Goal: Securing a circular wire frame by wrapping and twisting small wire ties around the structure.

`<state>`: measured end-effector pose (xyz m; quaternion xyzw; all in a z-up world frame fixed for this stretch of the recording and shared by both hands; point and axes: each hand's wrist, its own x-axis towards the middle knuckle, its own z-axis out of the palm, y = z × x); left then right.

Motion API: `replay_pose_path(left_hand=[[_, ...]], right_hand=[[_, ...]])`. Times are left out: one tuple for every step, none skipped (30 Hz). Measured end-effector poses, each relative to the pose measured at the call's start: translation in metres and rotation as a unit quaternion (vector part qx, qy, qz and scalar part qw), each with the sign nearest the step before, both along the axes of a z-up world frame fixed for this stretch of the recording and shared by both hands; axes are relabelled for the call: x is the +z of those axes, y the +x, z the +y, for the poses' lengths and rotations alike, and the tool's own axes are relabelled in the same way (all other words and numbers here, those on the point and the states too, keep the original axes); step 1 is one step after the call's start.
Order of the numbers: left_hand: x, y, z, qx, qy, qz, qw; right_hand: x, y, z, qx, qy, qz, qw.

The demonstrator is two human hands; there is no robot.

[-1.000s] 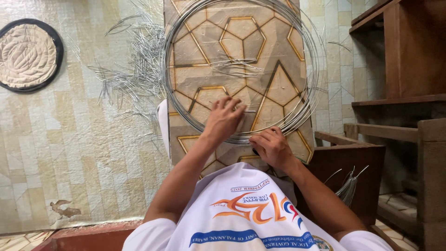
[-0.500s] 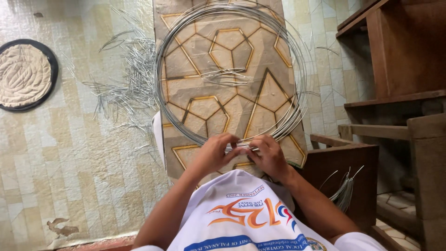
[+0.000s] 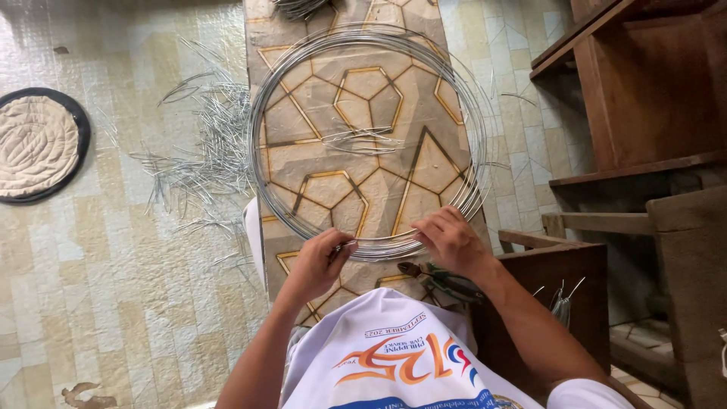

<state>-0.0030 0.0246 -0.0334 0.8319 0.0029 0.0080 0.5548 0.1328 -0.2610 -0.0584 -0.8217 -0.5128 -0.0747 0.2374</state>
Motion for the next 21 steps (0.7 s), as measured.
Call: replay_pose_path(left_hand=[[0.0, 0.0, 0.001, 0.0, 0.001, -0.001, 1.0], [0.0, 0.0, 0.002, 0.001, 0.01, 0.004, 1.0], [0.0, 0.0, 0.003, 0.001, 0.019, 0.008, 1.0], [0.0, -0.001, 0.001, 0.001, 0.02, 0.007, 1.0], [-0.001, 0.0, -0.002, -0.008, 0.03, 0.013, 0.999], [-0.003, 0.001, -0.004, -0.017, 0.039, 0.019, 0.999], [-0.004, 0.0, -0.006, -0.018, 0.039, 0.018, 0.999], [-0.006, 0.0, -0.008, -0.018, 0.04, 0.023, 0.999], [-0.008, -0.001, -0.01, -0.017, 0.041, 0.028, 0.999], [-0.005, 0.0, -0.01, -0.017, 0.041, 0.028, 0.999], [-0.003, -0.001, -0.01, -0.011, 0.034, 0.029, 0.999], [0.0, -0.002, -0.009, -0.004, 0.027, 0.03, 0.999], [-0.001, -0.003, -0.008, -0.001, 0.028, 0.03, 0.999], [-0.002, -0.004, -0.007, 0.012, 0.025, 0.031, 0.999], [-0.003, -0.005, -0.006, 0.025, 0.022, 0.033, 0.999], [-0.004, -0.007, -0.004, 0.026, 0.023, 0.033, 0.999], [-0.006, -0.007, -0.001, 0.037, 0.023, 0.035, 0.998], [-0.007, -0.007, 0.001, 0.048, 0.022, 0.036, 0.998], [-0.008, -0.009, 0.004, 0.049, 0.022, 0.036, 0.998], [-0.009, -0.01, 0.006, 0.069, 0.02, 0.045, 0.996], [-0.009, -0.012, 0.01, 0.09, 0.019, 0.055, 0.994]], right_hand=[[-0.006, 0.003, -0.006, 0.0, 0.001, -0.001, 1.0], [-0.012, 0.006, -0.012, -0.004, -0.037, -0.016, 0.999], [-0.017, 0.009, -0.018, -0.008, -0.075, -0.031, 0.997], [-0.015, 0.01, -0.021, -0.008, -0.074, -0.031, 0.997], [-0.013, 0.012, -0.023, 0.004, -0.096, -0.015, 0.995], [-0.011, 0.014, -0.026, 0.017, -0.117, 0.0, 0.993], [-0.011, 0.014, -0.028, 0.016, -0.118, 0.0, 0.993], [-0.011, 0.014, -0.029, 0.023, -0.128, -0.012, 0.991], [-0.011, 0.014, -0.03, 0.031, -0.139, -0.025, 0.99], [-0.019, 0.014, -0.033, 0.031, -0.139, -0.026, 0.99], [-0.028, 0.013, -0.035, 0.031, -0.123, -0.027, 0.992], [-0.037, 0.011, -0.037, 0.031, -0.107, -0.029, 0.993], [-0.037, 0.011, -0.035, 0.034, -0.107, -0.03, 0.993], [-0.037, 0.011, -0.034, 0.033, -0.1, -0.038, 0.994], [-0.037, 0.009, -0.032, 0.031, -0.094, -0.046, 0.994], [-0.037, 0.009, -0.027, 0.032, -0.093, -0.046, 0.994], [-0.037, 0.01, -0.023, 0.041, -0.088, -0.048, 0.994], [-0.036, 0.011, -0.019, 0.049, -0.082, -0.05, 0.994], [-0.042, 0.01, -0.014, 0.049, -0.082, -0.051, 0.994], [-0.047, 0.009, -0.01, 0.057, -0.076, -0.038, 0.995], [-0.053, 0.008, -0.003, 0.065, -0.069, -0.026, 0.995]])
